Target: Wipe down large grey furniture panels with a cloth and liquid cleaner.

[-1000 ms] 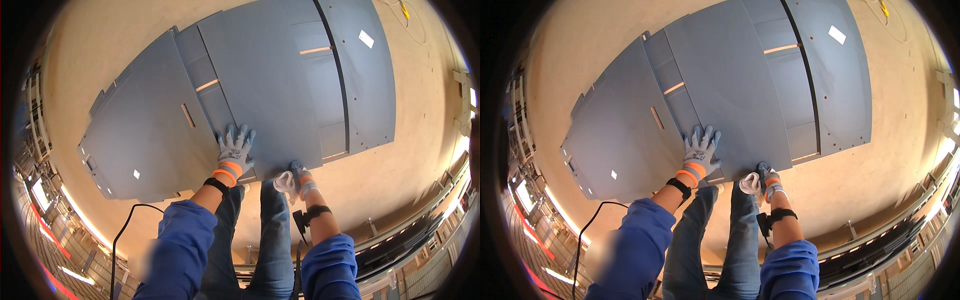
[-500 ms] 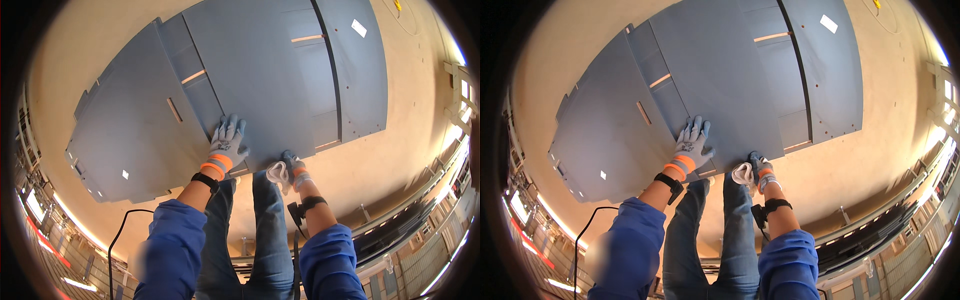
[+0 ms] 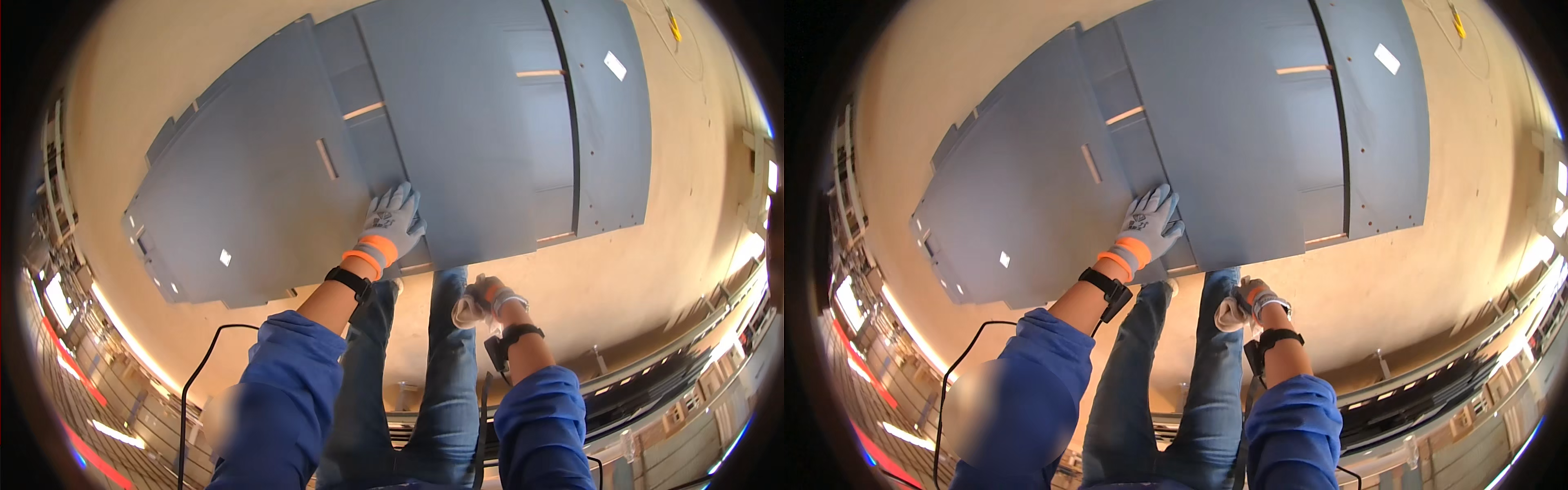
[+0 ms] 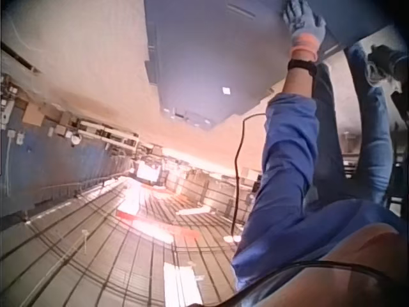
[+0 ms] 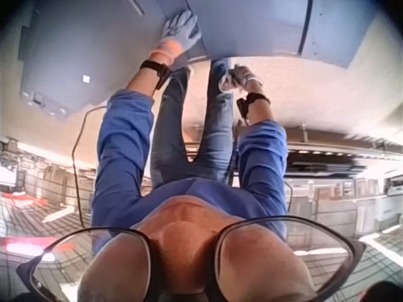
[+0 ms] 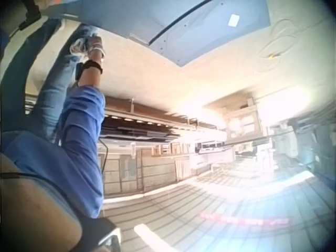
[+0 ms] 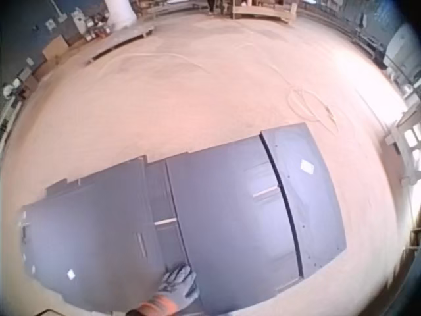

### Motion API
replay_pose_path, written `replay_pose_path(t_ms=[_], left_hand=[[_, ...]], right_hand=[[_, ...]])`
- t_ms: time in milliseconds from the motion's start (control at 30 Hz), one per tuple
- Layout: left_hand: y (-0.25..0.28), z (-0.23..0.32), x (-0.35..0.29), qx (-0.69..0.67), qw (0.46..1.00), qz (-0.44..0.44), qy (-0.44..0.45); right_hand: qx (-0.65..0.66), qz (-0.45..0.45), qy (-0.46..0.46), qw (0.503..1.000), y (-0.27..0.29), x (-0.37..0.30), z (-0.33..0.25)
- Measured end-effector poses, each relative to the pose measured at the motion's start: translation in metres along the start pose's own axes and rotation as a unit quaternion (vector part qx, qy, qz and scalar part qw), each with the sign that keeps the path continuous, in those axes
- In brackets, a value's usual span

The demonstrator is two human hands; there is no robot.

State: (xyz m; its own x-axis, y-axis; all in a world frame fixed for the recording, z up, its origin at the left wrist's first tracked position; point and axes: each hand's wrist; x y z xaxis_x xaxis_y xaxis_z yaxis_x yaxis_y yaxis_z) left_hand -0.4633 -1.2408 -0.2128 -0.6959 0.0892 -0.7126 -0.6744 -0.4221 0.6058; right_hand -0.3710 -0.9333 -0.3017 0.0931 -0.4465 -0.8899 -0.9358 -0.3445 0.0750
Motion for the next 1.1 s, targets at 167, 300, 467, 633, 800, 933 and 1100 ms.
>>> replay_pose_path(t_ms=[167,300,467,633,800,933,1100], left_hand=[[-0.001,-0.073,-0.041,-0.015,0.985,0.076,0.154],[-0.057,-0.189,-0.097,-0.131,0.904,0.156,0.375],[-0.072,-0.219,-0.141,-0.274,0.847,0.113,0.441],[-0.13,-0.25,-0.15,-0.368,0.85,0.107,0.361],[-0.114,-0.225,-0.126,-0.379,0.847,0.112,0.356],[-0.125,-0.223,-0.13,-0.38,0.843,0.144,0.353],[-0.125,-0.225,-0.135,-0.397,0.835,0.099,0.368]], right_hand=[[0.407,0.022,-0.096,0.908,-0.006,0.0,-0.037],[0.516,0.071,-0.06,0.851,0.036,-0.002,-0.094],[0.304,0.173,-0.047,0.936,0.101,0.028,-0.164],[0.262,0.17,-0.169,0.935,0.11,0.084,-0.214],[0.23,0.201,-0.263,0.915,0.119,0.095,-0.223],[0.255,0.229,-0.237,0.909,0.125,0.088,-0.245],[0.233,0.218,-0.245,0.916,0.127,0.085,-0.248]])
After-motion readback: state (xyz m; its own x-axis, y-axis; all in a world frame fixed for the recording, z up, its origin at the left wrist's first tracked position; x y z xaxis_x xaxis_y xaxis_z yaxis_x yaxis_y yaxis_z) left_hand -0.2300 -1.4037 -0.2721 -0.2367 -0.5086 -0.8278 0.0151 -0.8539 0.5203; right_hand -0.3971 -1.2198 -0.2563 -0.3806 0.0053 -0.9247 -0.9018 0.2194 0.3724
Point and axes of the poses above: each hand's wrist, its own x-axis towards the middle knuckle, its own y-axis out of the back of the hand, z = x × y, and after that the axes turned 2 degrees about -x, right-handed
